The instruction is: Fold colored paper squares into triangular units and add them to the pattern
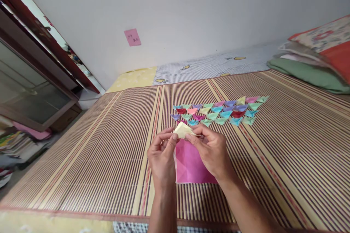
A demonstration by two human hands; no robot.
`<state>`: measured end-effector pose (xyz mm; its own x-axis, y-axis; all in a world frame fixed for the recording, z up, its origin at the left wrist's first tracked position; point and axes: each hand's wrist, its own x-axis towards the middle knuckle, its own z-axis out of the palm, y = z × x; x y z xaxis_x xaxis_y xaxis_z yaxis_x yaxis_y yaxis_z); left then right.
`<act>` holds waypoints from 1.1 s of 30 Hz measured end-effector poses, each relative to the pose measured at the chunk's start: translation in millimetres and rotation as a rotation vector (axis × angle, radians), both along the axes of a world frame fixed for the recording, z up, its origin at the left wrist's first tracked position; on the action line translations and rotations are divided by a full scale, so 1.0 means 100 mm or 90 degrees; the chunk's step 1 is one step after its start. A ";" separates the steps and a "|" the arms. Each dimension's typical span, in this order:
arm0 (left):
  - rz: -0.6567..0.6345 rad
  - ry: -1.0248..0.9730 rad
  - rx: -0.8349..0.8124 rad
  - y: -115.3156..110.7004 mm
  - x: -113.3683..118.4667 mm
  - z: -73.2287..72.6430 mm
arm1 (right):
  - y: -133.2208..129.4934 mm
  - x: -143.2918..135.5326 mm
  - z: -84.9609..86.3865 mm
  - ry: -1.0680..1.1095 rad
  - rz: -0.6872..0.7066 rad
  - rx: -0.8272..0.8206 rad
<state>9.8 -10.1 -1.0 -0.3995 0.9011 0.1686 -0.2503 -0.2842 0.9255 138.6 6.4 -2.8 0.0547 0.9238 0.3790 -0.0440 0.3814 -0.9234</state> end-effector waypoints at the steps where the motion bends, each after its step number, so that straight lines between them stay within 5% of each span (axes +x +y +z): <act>1: -0.016 -0.018 -0.010 0.00 -0.01 0.00 | 0.00 0.00 0.00 -0.005 -0.001 0.006; 8: -0.057 -0.034 -0.040 -0.02 -0.02 0.01 | -0.03 0.01 0.05 -0.024 0.013 0.023; 33: 0.057 0.020 0.040 -0.03 0.09 0.04 | -0.06 -0.05 0.01 -0.021 -0.022 0.015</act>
<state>18.7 -12.9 2.6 -0.4716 0.8494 0.2369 -0.1932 -0.3617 0.9121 133.2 0.7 -1.3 0.0735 0.9126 0.4021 0.0000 0.4032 -0.9151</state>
